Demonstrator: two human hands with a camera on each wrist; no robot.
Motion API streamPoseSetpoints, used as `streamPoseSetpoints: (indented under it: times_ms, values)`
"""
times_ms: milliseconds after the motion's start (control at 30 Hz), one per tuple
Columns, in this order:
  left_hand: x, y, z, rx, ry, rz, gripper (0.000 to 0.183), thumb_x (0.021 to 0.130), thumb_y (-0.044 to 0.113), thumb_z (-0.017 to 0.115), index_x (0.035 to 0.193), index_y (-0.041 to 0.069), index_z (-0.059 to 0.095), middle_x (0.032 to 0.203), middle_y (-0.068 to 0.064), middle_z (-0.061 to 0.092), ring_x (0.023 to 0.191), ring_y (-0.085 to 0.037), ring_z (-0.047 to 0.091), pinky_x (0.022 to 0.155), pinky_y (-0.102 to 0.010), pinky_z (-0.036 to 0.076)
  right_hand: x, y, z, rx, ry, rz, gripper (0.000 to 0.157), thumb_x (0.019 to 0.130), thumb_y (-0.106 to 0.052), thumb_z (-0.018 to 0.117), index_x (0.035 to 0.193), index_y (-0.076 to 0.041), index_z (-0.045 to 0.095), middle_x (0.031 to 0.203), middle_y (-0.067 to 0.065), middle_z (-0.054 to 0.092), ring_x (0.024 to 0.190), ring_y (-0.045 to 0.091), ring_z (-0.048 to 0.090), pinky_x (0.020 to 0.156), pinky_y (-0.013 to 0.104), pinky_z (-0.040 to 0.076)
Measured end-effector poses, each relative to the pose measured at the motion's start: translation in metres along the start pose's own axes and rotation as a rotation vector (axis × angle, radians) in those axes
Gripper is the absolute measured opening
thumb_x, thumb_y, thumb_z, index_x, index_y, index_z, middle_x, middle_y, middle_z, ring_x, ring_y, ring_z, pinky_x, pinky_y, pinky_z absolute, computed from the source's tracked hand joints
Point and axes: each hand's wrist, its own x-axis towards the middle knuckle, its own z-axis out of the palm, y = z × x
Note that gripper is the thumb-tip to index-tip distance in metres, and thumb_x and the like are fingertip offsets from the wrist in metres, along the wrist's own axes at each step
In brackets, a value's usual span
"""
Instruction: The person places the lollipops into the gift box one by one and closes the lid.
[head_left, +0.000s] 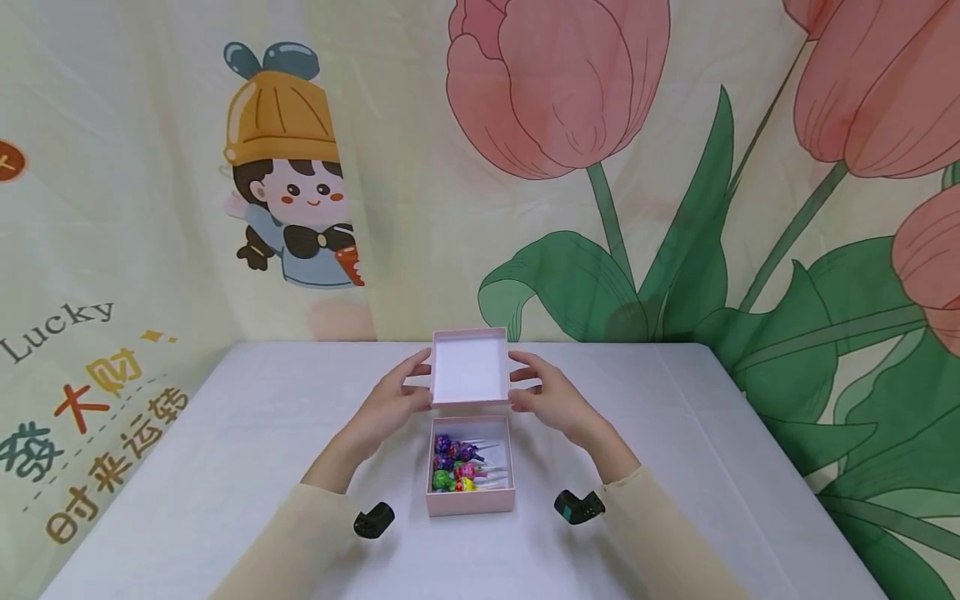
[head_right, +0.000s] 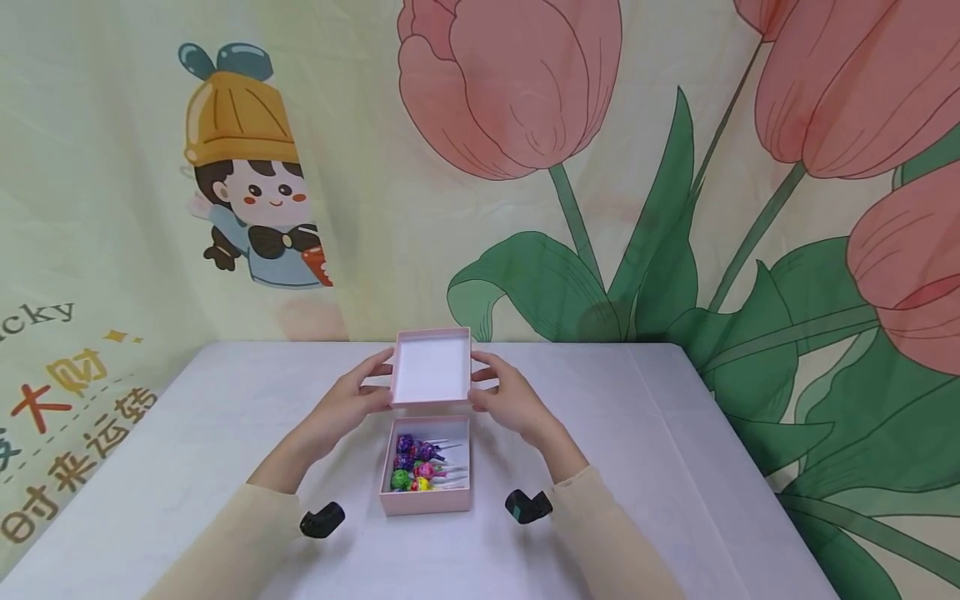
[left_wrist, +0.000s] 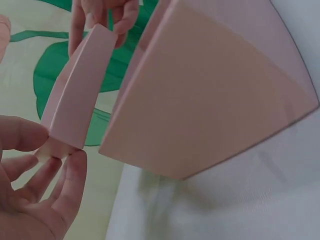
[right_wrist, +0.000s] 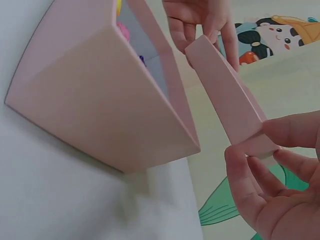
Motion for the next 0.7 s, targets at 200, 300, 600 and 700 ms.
streamPoseSetpoints:
  times_ms: [200,300,600,700]
  values:
    - [-0.014,0.003,0.002,-0.015,-0.012,-0.009,0.073,0.104,0.015,0.063,0.169,0.025,0.031,0.163,-0.016,0.041,0.135,-0.036,0.058,0.113,-0.058,0.046,-0.015,0.003,0.0,0.026,-0.001,0.007,0.07,0.1,-0.011,0.071,0.163,-0.026,0.043,0.141,0.013,0.059,0.111,0.026,0.069,0.097,0.044,0.06]
    - [-0.021,0.003,0.005,-0.008,-0.008,0.0,0.073,0.104,0.014,0.063,0.169,0.026,0.032,0.162,-0.015,0.042,0.134,-0.035,0.058,0.112,-0.057,0.048,-0.022,0.005,0.0,0.025,-0.002,0.007,0.072,0.1,-0.011,0.071,0.164,-0.027,0.042,0.141,0.013,0.06,0.109,0.024,0.07,0.098,0.045,0.059]
    - [-0.039,0.009,0.011,0.048,-0.005,0.015,0.073,0.103,0.015,0.065,0.168,0.029,0.033,0.162,-0.014,0.045,0.132,-0.032,0.059,0.107,-0.052,0.053,-0.038,0.004,0.001,0.028,-0.005,0.014,0.075,0.101,-0.01,0.071,0.166,-0.026,0.038,0.139,0.012,0.059,0.107,0.021,0.072,0.102,0.049,0.057]
    - [-0.044,0.012,0.01,0.053,-0.005,0.025,0.074,0.103,0.015,0.065,0.167,0.029,0.033,0.161,-0.014,0.047,0.132,-0.032,0.059,0.106,-0.052,0.053,-0.043,0.001,0.0,0.026,-0.007,0.008,0.076,0.1,-0.011,0.072,0.166,-0.027,0.038,0.138,0.012,0.06,0.106,0.02,0.071,0.102,0.05,0.056]
